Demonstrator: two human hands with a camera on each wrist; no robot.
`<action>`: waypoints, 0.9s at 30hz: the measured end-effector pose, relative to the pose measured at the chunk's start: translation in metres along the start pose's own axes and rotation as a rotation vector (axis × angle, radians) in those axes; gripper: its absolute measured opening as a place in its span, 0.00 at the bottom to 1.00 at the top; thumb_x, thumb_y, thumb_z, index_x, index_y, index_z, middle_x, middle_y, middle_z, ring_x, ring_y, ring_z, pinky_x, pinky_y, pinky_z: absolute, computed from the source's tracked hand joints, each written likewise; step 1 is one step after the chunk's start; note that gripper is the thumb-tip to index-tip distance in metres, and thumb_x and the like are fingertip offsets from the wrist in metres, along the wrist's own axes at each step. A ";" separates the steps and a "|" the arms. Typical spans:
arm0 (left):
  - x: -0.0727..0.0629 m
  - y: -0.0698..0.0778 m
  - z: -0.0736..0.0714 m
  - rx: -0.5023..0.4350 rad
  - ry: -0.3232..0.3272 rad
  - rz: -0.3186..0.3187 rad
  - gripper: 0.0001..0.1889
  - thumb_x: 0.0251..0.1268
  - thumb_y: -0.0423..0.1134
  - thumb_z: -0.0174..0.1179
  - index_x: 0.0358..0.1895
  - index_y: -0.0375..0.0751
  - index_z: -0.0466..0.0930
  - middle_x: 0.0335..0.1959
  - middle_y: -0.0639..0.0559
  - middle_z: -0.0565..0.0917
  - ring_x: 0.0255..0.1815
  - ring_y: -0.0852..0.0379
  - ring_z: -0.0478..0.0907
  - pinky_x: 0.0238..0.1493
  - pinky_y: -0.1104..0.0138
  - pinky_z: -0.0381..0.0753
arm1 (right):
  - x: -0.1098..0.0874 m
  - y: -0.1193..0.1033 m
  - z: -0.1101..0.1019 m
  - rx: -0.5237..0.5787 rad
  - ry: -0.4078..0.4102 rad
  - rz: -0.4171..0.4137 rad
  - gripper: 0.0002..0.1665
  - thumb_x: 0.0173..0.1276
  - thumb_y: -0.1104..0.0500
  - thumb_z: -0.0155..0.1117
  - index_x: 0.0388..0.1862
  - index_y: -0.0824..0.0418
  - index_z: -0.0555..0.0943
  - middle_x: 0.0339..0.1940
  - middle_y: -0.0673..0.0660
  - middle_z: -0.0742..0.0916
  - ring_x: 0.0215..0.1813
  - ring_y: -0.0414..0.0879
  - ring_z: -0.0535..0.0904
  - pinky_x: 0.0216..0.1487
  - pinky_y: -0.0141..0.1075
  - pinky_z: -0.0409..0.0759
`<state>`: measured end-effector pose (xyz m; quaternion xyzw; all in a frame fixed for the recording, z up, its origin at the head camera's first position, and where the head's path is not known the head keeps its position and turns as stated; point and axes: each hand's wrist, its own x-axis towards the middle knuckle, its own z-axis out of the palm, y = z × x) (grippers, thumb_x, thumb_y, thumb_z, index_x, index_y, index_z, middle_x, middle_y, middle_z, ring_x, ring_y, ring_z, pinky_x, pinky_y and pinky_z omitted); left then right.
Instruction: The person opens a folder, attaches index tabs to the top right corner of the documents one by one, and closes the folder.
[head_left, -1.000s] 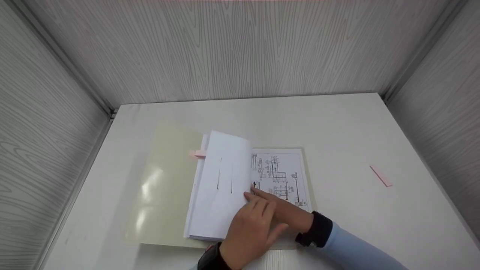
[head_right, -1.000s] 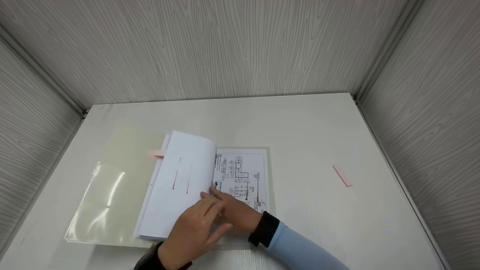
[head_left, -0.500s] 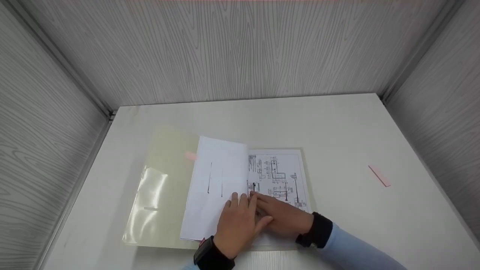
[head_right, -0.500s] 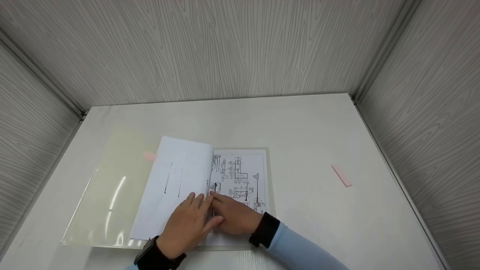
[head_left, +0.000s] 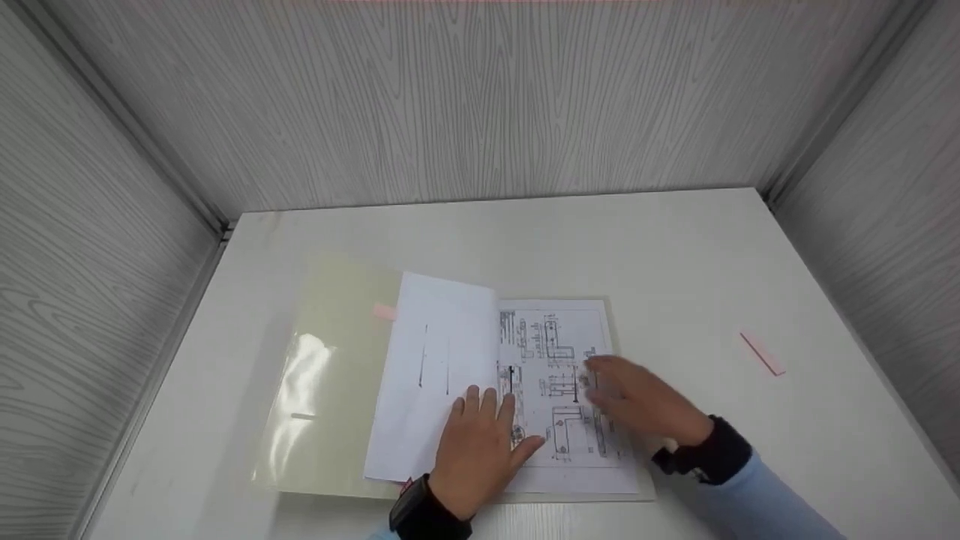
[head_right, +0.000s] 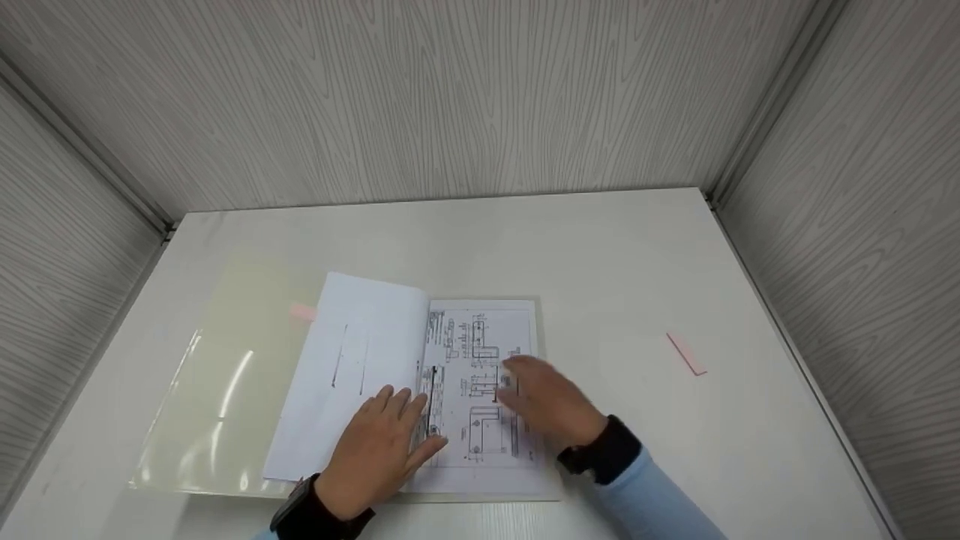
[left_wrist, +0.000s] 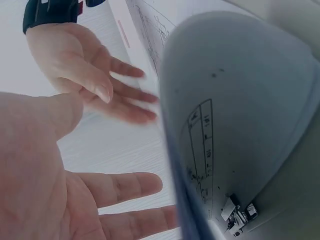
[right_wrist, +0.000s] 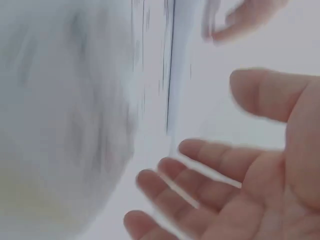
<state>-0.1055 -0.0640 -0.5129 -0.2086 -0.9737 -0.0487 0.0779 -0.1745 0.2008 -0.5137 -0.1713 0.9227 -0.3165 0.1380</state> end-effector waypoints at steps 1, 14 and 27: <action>0.000 0.000 0.000 -0.006 -0.001 0.000 0.38 0.65 0.69 0.46 0.60 0.38 0.77 0.56 0.37 0.79 0.61 0.37 0.72 0.59 0.47 0.70 | -0.003 0.011 -0.012 0.012 0.054 0.045 0.35 0.73 0.43 0.54 0.71 0.61 0.65 0.69 0.61 0.72 0.69 0.57 0.66 0.64 0.56 0.65; 0.004 0.006 -0.004 -0.022 -0.020 0.017 0.37 0.63 0.67 0.52 0.60 0.37 0.76 0.56 0.39 0.79 0.63 0.39 0.70 0.62 0.47 0.67 | -0.056 0.152 -0.115 -0.133 0.293 0.443 0.49 0.71 0.34 0.45 0.66 0.80 0.62 0.62 0.80 0.70 0.60 0.75 0.66 0.50 0.64 0.70; 0.003 0.010 -0.012 -0.030 -0.062 0.022 0.37 0.62 0.67 0.52 0.62 0.39 0.75 0.57 0.40 0.78 0.64 0.40 0.69 0.63 0.47 0.66 | -0.055 0.171 -0.112 -0.190 0.313 0.435 0.30 0.66 0.52 0.60 0.53 0.78 0.74 0.45 0.76 0.80 0.44 0.68 0.77 0.34 0.51 0.76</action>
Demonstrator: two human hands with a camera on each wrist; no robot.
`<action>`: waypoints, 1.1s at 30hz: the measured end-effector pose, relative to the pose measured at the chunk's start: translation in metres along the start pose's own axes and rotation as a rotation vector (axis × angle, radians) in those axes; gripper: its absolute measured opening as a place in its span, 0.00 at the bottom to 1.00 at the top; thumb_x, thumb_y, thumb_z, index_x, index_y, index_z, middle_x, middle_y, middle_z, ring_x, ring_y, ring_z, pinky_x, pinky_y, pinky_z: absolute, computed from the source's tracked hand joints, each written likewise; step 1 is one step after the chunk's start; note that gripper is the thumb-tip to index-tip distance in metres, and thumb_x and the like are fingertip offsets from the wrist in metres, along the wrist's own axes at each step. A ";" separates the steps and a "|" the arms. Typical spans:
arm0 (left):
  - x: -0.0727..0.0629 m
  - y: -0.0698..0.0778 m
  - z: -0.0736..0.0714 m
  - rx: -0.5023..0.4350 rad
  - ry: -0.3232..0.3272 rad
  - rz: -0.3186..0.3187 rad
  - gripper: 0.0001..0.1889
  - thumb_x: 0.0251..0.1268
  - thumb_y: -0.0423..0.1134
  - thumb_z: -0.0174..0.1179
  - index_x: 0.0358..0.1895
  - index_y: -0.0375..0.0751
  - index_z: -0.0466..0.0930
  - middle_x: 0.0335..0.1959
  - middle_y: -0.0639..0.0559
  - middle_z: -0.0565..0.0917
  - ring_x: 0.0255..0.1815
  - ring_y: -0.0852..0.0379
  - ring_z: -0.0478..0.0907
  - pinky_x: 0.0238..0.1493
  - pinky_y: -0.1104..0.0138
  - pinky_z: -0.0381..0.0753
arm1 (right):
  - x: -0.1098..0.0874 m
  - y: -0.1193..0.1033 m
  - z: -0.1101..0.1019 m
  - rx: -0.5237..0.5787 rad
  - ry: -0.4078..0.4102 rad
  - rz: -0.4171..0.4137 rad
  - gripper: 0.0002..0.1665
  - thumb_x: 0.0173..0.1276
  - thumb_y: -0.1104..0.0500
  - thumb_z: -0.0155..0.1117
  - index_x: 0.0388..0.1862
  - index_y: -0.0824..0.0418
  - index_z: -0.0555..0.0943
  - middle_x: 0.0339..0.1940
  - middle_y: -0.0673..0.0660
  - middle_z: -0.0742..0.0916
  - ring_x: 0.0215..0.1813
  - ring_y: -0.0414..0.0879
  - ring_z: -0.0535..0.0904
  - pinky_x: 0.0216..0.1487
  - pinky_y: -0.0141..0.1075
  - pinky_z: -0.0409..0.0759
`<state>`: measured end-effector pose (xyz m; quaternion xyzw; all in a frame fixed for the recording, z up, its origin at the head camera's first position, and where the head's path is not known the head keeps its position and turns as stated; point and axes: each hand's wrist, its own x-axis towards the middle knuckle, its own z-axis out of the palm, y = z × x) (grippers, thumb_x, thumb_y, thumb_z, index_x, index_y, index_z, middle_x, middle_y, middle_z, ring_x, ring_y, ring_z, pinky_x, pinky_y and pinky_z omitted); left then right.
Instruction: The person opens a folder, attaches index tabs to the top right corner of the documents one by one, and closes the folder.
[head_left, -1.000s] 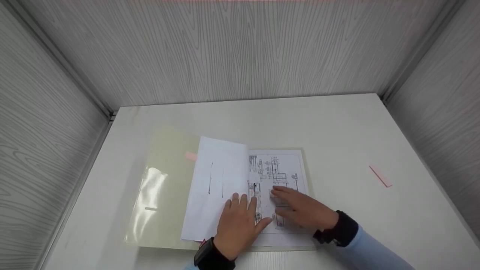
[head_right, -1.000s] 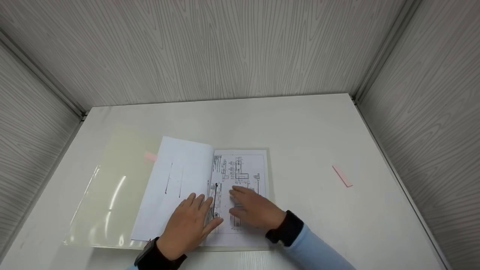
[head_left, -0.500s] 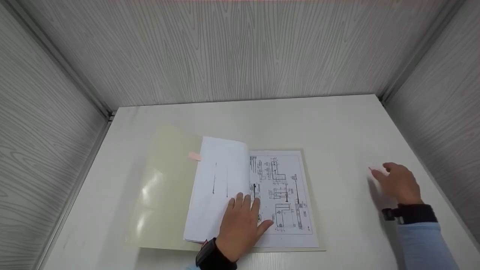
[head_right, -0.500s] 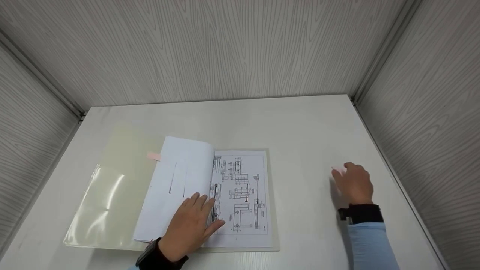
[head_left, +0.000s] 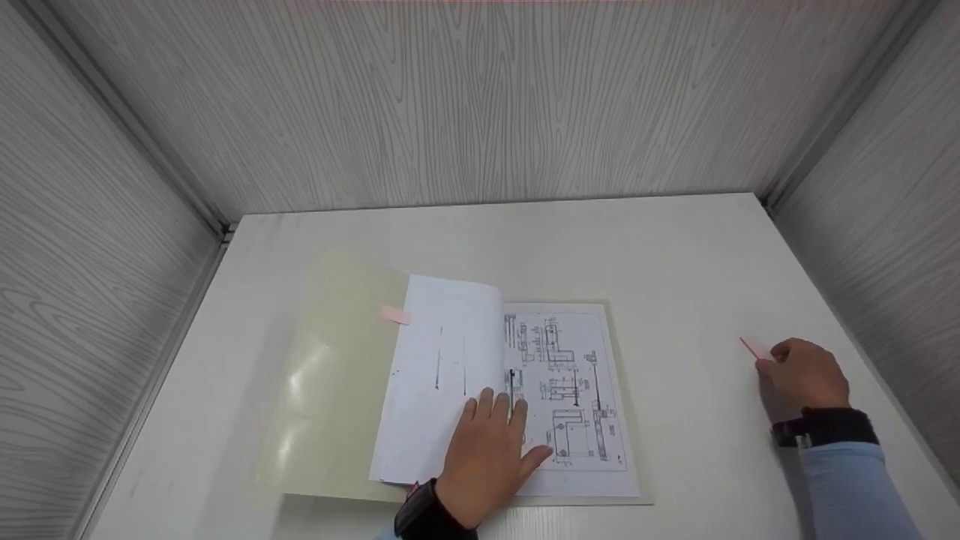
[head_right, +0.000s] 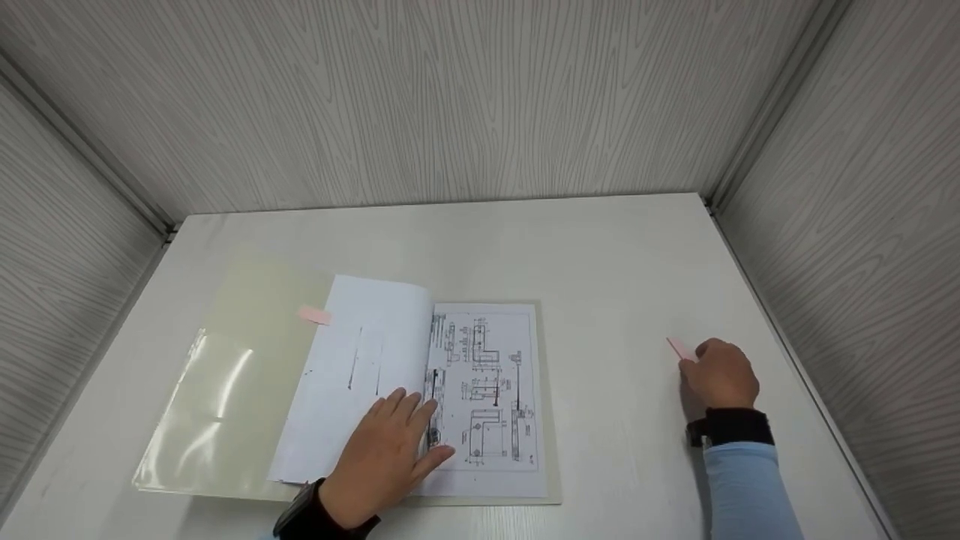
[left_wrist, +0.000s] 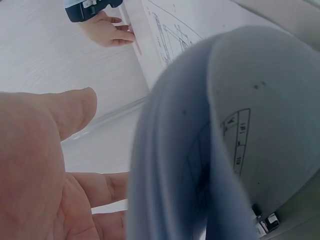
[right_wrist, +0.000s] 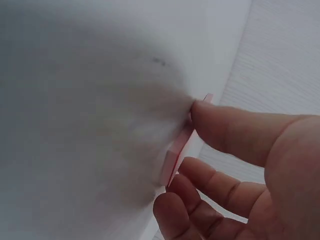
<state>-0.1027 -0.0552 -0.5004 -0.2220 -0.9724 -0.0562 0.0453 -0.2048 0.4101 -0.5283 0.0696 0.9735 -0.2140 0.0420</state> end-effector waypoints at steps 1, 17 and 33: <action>0.000 0.001 -0.001 0.000 -0.001 0.003 0.37 0.62 0.67 0.52 0.62 0.39 0.75 0.57 0.40 0.78 0.64 0.40 0.69 0.63 0.47 0.66 | 0.001 0.000 0.000 0.003 -0.004 0.006 0.29 0.66 0.53 0.60 0.52 0.78 0.74 0.45 0.75 0.80 0.43 0.67 0.77 0.34 0.50 0.76; -0.003 0.027 -0.012 -0.173 0.237 0.308 0.25 0.68 0.59 0.52 0.53 0.43 0.80 0.47 0.53 0.82 0.53 0.57 0.76 0.56 0.63 0.74 | -0.008 -0.044 0.008 0.181 -0.051 -0.065 0.21 0.72 0.49 0.53 0.46 0.66 0.78 0.33 0.59 0.83 0.34 0.51 0.75 0.30 0.38 0.71; 0.042 0.033 -0.024 -0.143 0.333 0.202 0.34 0.50 0.51 0.73 0.60 0.40 0.74 0.46 0.51 0.79 0.50 0.57 0.74 0.54 0.68 0.73 | -0.056 -0.216 0.049 0.594 -0.457 -0.510 0.11 0.73 0.52 0.56 0.40 0.56 0.82 0.35 0.60 0.84 0.35 0.49 0.79 0.39 0.43 0.79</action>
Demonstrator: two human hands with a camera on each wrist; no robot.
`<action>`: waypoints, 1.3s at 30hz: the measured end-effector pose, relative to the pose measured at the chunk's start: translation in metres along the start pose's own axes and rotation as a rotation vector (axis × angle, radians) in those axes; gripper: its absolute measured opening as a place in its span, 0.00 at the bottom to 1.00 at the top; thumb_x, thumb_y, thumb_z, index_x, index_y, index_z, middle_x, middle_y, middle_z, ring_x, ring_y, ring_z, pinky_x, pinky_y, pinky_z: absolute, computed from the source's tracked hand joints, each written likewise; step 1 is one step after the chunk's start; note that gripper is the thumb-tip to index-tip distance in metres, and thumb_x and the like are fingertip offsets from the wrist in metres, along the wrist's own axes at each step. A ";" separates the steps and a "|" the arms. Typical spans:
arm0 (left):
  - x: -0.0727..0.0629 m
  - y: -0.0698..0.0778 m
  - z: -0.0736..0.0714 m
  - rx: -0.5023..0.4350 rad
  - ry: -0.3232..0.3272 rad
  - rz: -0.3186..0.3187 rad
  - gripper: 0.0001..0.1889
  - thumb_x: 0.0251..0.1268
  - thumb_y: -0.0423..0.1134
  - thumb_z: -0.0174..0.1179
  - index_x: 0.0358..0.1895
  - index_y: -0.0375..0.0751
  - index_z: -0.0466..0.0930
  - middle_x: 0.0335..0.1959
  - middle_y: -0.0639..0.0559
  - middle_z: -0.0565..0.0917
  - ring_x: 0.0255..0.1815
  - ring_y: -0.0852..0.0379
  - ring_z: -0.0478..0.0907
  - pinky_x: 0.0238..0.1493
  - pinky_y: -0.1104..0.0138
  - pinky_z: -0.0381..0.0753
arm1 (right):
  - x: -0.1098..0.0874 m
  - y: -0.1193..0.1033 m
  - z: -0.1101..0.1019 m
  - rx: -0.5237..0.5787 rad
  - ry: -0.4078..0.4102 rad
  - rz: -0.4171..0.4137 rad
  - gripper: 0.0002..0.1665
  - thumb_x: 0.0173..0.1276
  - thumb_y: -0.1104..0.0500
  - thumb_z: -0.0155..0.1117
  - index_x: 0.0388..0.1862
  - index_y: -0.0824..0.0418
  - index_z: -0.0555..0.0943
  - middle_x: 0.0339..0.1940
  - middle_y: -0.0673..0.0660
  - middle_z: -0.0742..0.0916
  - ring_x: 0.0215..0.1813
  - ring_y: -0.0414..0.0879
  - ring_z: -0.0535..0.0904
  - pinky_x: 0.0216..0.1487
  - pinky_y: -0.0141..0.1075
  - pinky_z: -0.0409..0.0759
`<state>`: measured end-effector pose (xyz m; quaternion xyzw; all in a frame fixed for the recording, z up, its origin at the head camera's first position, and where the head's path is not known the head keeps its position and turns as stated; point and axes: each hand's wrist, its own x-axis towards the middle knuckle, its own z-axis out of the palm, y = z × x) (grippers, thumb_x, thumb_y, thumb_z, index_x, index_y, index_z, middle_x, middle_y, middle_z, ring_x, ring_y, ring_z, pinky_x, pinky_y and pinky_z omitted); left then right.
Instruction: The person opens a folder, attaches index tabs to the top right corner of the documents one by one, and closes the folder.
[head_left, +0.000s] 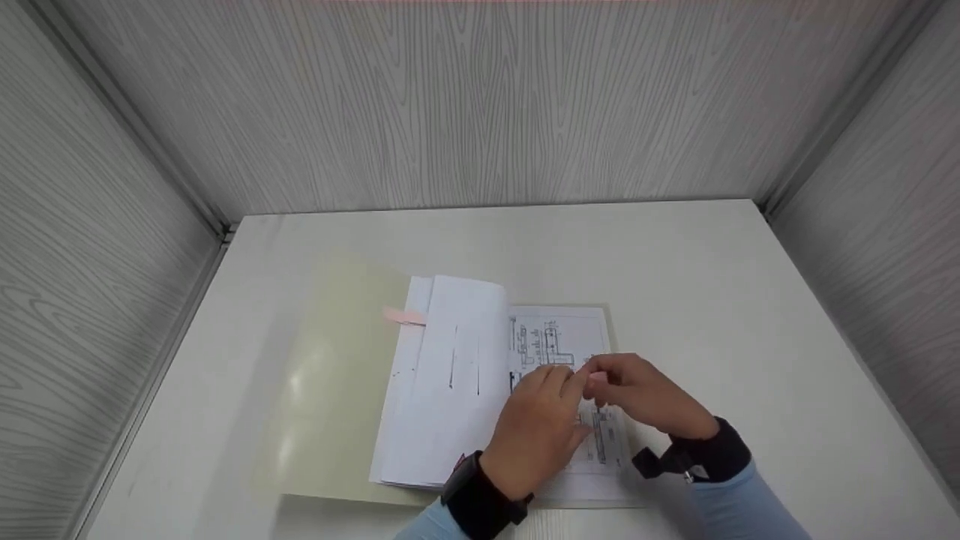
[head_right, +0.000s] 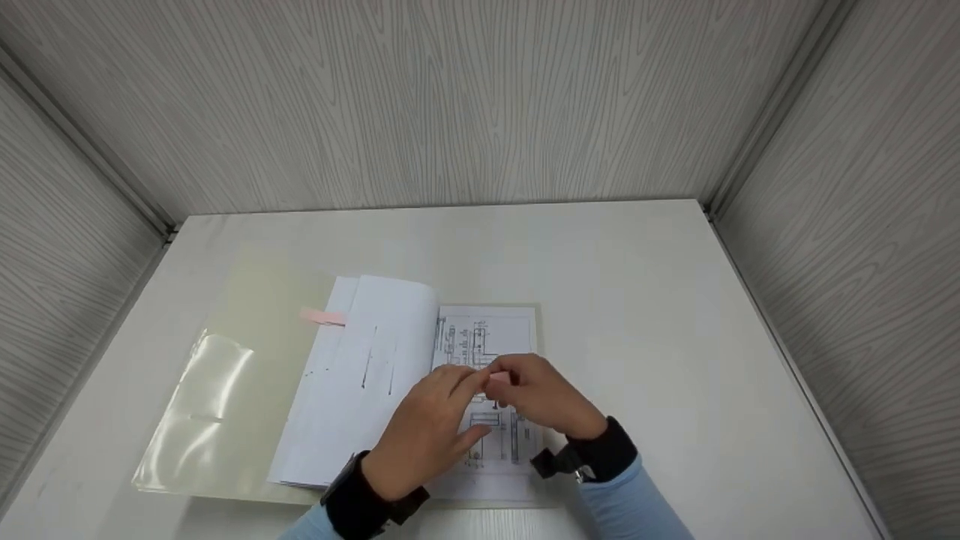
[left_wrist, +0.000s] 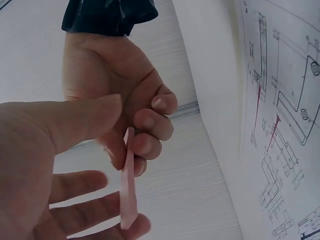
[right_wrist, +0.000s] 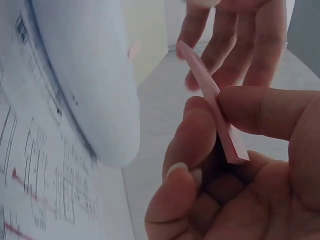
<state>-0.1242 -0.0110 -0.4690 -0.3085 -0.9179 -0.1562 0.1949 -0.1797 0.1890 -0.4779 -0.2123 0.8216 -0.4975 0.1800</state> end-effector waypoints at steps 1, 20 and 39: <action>0.000 -0.001 -0.001 0.012 0.001 -0.007 0.32 0.51 0.50 0.73 0.59 0.40 0.75 0.43 0.52 0.79 0.46 0.58 0.75 0.50 0.68 0.75 | 0.001 -0.003 0.003 0.013 -0.022 -0.003 0.09 0.73 0.55 0.56 0.40 0.56 0.82 0.35 0.59 0.84 0.35 0.49 0.79 0.38 0.43 0.79; 0.006 -0.024 -0.032 -0.121 0.166 -0.087 0.10 0.63 0.42 0.64 0.44 0.43 0.84 0.35 0.54 0.84 0.40 0.57 0.80 0.46 0.63 0.78 | 0.012 -0.036 0.000 0.219 -0.071 -0.052 0.15 0.73 0.54 0.57 0.40 0.65 0.83 0.30 0.63 0.81 0.34 0.50 0.77 0.38 0.39 0.78; 0.007 -0.022 -0.038 -0.231 0.307 0.030 0.09 0.68 0.41 0.60 0.43 0.41 0.83 0.34 0.55 0.86 0.33 0.60 0.80 0.42 0.68 0.79 | -0.003 -0.046 -0.001 0.234 0.029 -0.126 0.17 0.76 0.55 0.51 0.37 0.66 0.79 0.30 0.61 0.80 0.33 0.51 0.76 0.36 0.37 0.77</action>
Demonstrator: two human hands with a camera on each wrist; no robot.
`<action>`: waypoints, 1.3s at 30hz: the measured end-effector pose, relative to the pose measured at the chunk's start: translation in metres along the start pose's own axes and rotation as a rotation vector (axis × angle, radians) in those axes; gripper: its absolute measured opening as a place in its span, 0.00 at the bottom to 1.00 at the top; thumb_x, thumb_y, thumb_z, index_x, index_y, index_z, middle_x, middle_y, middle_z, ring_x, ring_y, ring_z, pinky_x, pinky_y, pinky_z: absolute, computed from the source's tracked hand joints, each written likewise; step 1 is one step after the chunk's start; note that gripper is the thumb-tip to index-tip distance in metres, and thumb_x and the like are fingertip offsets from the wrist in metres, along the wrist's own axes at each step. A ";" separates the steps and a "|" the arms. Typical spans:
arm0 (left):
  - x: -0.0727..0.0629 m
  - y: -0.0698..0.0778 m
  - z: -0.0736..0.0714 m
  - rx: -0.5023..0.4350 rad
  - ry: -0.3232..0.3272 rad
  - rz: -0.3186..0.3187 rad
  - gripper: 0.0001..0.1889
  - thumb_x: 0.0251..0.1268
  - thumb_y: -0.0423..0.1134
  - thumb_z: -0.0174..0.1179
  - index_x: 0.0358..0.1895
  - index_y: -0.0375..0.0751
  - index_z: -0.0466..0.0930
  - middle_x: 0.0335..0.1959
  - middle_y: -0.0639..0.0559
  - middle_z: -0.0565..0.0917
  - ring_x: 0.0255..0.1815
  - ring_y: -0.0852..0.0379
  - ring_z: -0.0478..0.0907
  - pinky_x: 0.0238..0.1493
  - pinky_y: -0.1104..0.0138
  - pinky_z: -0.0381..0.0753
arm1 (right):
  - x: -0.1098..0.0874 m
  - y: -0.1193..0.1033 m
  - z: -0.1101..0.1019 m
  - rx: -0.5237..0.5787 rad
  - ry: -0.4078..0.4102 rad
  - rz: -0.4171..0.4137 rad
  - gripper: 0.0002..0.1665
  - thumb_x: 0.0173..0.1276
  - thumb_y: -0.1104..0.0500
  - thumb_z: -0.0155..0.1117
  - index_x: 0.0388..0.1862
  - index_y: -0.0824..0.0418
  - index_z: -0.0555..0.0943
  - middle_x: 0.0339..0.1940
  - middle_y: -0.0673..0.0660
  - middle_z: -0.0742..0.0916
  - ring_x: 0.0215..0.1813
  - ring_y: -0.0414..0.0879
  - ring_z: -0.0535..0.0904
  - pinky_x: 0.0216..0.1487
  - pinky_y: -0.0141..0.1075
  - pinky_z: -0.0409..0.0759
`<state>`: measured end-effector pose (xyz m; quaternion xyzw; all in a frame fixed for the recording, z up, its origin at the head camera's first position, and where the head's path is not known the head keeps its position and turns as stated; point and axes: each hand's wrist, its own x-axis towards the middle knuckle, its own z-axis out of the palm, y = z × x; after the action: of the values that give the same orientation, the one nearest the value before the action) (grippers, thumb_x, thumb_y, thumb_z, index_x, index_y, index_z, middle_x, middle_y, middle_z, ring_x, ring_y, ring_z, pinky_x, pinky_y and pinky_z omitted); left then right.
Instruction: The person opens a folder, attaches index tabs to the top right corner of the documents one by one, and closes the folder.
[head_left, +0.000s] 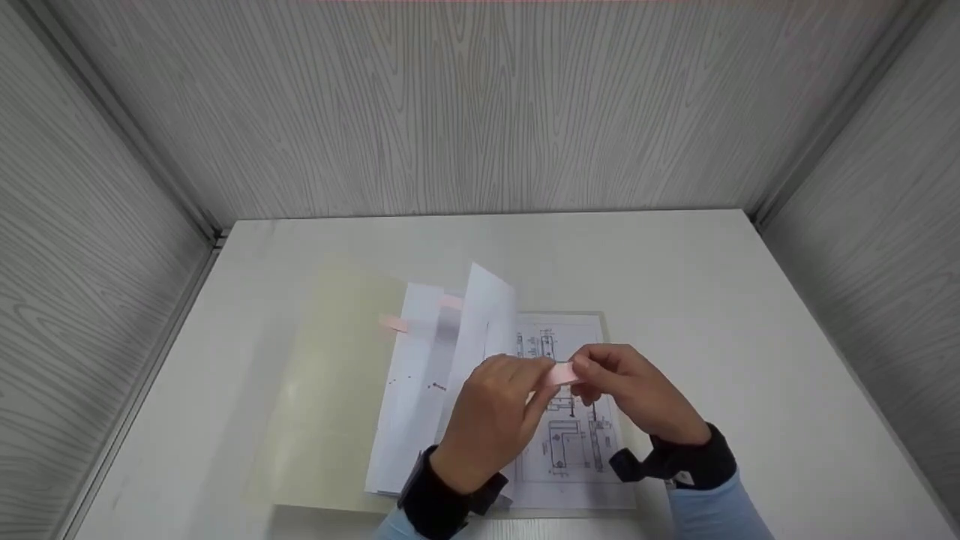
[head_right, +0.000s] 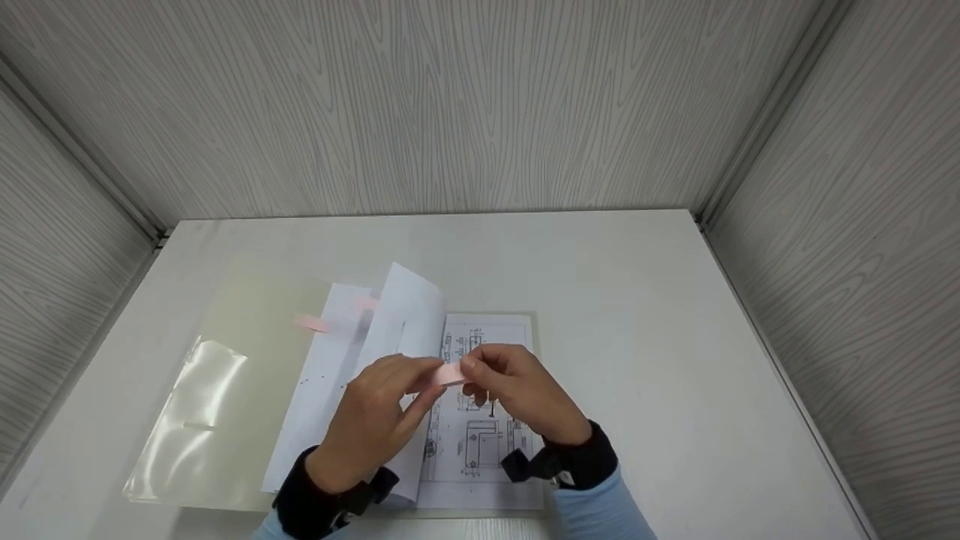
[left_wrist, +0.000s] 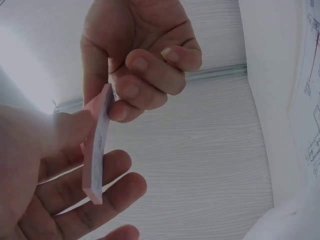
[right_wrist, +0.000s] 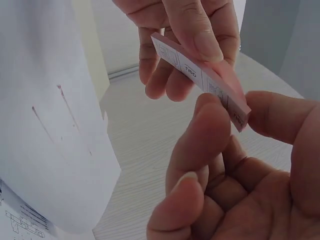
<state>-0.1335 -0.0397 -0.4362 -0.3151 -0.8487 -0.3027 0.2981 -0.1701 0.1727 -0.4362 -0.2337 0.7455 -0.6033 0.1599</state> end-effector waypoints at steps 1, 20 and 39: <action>0.000 0.000 0.000 -0.003 0.009 0.000 0.09 0.68 0.41 0.59 0.44 0.41 0.82 0.34 0.55 0.85 0.33 0.61 0.79 0.42 0.69 0.79 | 0.000 -0.001 0.000 0.018 0.005 -0.005 0.17 0.77 0.54 0.50 0.38 0.66 0.79 0.31 0.61 0.80 0.34 0.51 0.76 0.36 0.37 0.77; -0.007 -0.006 0.008 0.084 -0.284 -0.043 0.18 0.63 0.45 0.65 0.53 0.40 0.79 0.38 0.52 0.85 0.38 0.58 0.81 0.42 0.66 0.78 | 0.013 0.006 0.020 -0.028 0.031 0.104 0.18 0.65 0.58 0.67 0.51 0.61 0.77 0.41 0.60 0.84 0.43 0.54 0.81 0.44 0.42 0.81; -0.015 -0.004 0.012 0.234 -0.420 -0.349 0.40 0.51 0.59 0.69 0.62 0.36 0.72 0.41 0.44 0.82 0.35 0.51 0.80 0.32 0.62 0.80 | 0.015 0.020 0.018 -0.036 0.065 0.158 0.20 0.66 0.63 0.63 0.57 0.58 0.73 0.36 0.62 0.79 0.37 0.54 0.78 0.38 0.40 0.79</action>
<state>-0.1311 -0.0387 -0.4554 -0.1837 -0.9622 -0.1779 0.0937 -0.1763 0.1528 -0.4587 -0.1573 0.7770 -0.5827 0.1785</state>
